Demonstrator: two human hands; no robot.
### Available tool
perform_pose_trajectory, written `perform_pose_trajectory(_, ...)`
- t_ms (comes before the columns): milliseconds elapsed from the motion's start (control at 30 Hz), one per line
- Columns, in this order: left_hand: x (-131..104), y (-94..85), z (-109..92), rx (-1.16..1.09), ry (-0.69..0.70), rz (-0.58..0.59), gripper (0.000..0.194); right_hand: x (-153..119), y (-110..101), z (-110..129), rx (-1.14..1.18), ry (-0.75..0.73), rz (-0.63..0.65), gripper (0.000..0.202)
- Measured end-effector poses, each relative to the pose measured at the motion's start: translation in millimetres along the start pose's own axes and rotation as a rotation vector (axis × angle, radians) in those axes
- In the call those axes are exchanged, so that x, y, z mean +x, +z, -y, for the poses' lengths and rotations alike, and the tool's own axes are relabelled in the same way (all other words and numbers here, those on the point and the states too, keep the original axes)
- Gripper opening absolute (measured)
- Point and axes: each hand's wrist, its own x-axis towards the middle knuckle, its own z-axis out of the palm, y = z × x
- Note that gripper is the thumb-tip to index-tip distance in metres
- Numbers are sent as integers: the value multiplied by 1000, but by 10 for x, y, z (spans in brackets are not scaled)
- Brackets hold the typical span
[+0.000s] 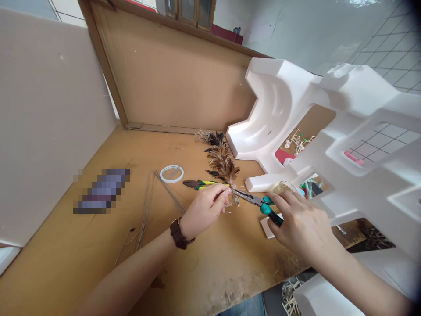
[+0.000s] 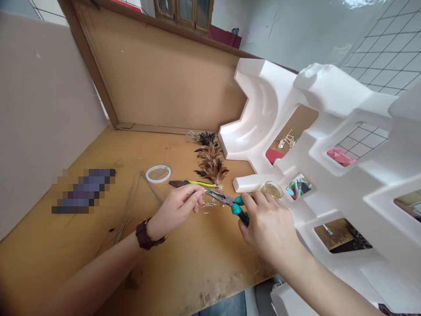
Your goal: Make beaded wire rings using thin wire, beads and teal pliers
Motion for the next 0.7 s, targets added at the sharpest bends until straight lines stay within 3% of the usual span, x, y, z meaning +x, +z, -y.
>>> perform_pose_trajectory(267, -25, 10, -4, 139, 143, 3, 17, -56, 63, -21, -5, -9, -80, 31)
perform_pose_trajectory(567, -20, 32, -4, 146, 117, -28, 17, -67, 70, -3, -49, -29, -128, 25)
perform_pose_trajectory(700, -20, 58, 38, 132, 67, -19, 21, -44, 66, 45, -73, -20, -80, 20)
